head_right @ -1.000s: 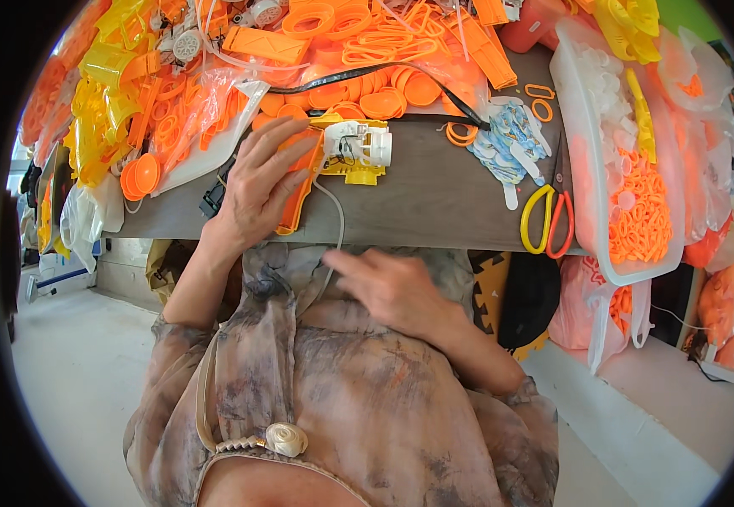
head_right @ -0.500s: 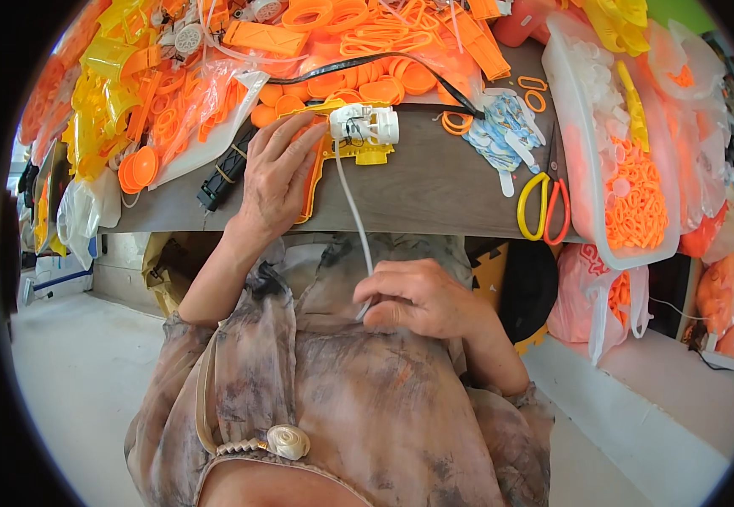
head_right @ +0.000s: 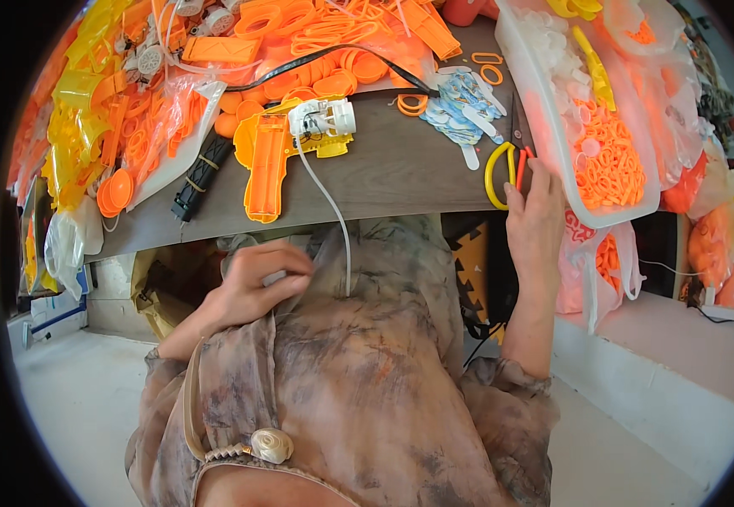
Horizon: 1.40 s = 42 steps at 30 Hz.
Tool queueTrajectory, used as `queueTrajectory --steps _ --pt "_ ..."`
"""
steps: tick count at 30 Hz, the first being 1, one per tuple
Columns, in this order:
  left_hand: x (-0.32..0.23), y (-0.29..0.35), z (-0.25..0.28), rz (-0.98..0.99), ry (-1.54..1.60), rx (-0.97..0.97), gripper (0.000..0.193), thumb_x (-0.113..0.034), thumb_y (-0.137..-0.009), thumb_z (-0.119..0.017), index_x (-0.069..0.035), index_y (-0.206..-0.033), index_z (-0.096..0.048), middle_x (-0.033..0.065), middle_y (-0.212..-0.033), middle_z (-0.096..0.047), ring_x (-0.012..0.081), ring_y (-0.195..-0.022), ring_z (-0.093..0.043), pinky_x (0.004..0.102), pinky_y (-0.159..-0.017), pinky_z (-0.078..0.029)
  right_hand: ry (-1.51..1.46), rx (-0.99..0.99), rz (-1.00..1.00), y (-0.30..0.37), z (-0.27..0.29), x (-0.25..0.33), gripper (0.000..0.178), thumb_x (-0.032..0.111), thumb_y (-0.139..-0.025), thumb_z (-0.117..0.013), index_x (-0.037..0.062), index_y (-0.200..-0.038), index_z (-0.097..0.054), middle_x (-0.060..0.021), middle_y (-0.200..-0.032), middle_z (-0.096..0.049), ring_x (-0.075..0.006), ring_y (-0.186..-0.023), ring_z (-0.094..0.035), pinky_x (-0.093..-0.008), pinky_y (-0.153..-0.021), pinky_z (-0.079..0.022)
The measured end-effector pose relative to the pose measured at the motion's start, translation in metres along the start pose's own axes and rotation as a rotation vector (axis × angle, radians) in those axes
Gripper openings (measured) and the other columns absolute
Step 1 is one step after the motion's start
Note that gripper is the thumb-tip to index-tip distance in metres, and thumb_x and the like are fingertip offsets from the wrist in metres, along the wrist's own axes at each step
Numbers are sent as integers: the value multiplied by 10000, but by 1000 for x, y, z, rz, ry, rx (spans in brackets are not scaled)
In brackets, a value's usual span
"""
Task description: Assembling and finishing small plastic toy guns at a workbench.
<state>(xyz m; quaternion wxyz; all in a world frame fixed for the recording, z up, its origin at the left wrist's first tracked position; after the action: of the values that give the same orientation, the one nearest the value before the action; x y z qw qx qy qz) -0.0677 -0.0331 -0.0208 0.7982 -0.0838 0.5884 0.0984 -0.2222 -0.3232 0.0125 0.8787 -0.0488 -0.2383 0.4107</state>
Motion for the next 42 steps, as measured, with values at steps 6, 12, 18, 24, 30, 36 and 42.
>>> queueTrajectory --steps 6,12,18,24,30,36,42 --pt "45 -26 -33 289 555 -59 322 -143 -919 -570 61 -1169 -568 129 -1123 -623 203 -1052 -583 321 -881 -475 184 -37 24 -9 -20 -20 421 23 -821 -559 5 -1228 -452 -183 -959 -577 -308 -832 -590 -376 -784 -477" --pt "52 -36 -49 323 830 -39 228 -136 -928 -563 41 -1066 -605 103 -954 -668 139 -884 -618 264 -813 -490 -267 33 -356 18 -15 -22 434 -50 -815 -542 -8 -1232 -431 -118 -935 -551 -157 -804 -564 -260 -694 -472" --pt "57 -30 -50 374 1002 -59 162 -102 -904 -592 31 -990 -626 114 -888 -670 147 -813 -622 268 -766 -492 -909 -182 -218 70 -17 13 505 -22 -842 -550 -1 -1312 -364 -93 -953 -538 -92 -619 -493 -200 -482 -401" --pt "54 -24 -50 460 1087 -90 179 -54 -882 -600 46 -1025 -640 130 -880 -674 182 -826 -637 287 -793 -491 -931 662 95 113 -58 47 1116 609 -579 -770 16 -1403 -305 -47 -982 -480 -99 -705 -438 -212 -634 -369" --pt "58 -21 -49 480 1082 -111 181 -38 -869 -610 60 -1017 -647 133 -852 -675 183 -800 -639 289 -793 -495 -717 962 -61 117 -73 69 713 344 -693 -792 48 -1253 -465 -167 -1043 -566 -301 -930 -560 -358 -818 -440" --pt "61 -20 -47 465 1051 -134 159 -40 -864 -616 64 -979 -648 133 -830 -670 183 -782 -630 288 -775 -482 -646 848 60 107 -72 82 691 354 -694 -789 22 -1220 -489 -140 -917 -573 -250 -813 -573 -316 -734 -450" --pt "62 -20 -47 481 1028 -145 155 -69 -862 -628 64 -940 -645 128 -810 -665 178 -773 -620 283 -753 -463 -614 829 103 105 -71 86 615 247 -698 -779 24 -1199 -501 -179 -977 -601 -326 -840 -601 -349 -735 -467"
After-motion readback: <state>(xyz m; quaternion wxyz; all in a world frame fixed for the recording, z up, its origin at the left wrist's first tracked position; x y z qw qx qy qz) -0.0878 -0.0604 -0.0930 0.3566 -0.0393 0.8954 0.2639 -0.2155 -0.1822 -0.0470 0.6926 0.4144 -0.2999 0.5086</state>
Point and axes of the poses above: each hand's wrist, its own y-axis away from the middle knuckle, its own z-axis out of the back of the hand, x = y × z, the point moved 6 cm from there along -y, towards the middle knuckle
